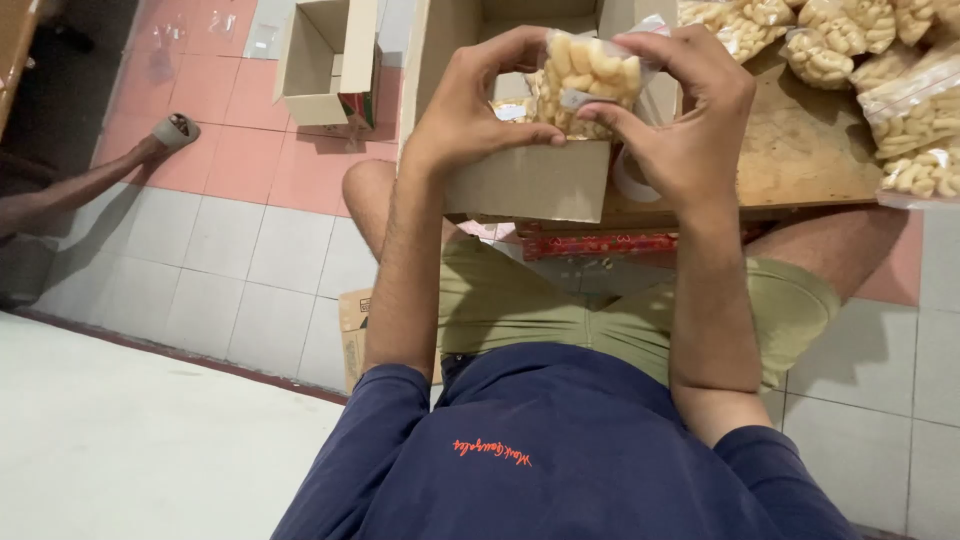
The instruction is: Packing small plastic bags of snacks into a cardboard box
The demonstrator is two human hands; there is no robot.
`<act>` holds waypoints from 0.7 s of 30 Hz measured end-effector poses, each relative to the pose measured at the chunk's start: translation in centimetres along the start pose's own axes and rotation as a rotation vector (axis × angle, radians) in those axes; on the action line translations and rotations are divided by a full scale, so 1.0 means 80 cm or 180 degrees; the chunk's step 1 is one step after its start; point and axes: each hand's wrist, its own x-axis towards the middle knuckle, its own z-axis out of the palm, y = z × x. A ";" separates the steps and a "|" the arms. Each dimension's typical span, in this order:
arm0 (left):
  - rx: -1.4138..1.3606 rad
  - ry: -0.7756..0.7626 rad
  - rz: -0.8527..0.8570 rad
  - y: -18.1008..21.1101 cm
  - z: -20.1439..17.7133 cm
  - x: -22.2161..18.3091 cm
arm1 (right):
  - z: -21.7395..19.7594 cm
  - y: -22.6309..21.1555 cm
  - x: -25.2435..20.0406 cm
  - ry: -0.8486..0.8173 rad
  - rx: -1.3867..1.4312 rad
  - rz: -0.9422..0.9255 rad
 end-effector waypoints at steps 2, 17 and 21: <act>0.0019 0.0018 0.0007 -0.002 0.002 0.001 | 0.002 0.001 0.001 -0.0024 -0.0004 -0.0030; 0.0112 0.0408 0.0116 0.004 0.014 -0.008 | -0.004 0.010 -0.002 -0.0216 -0.0393 -0.0376; 0.1175 0.0463 0.0249 -0.007 0.024 -0.019 | -0.006 0.000 0.006 -0.0340 -0.0309 -0.0257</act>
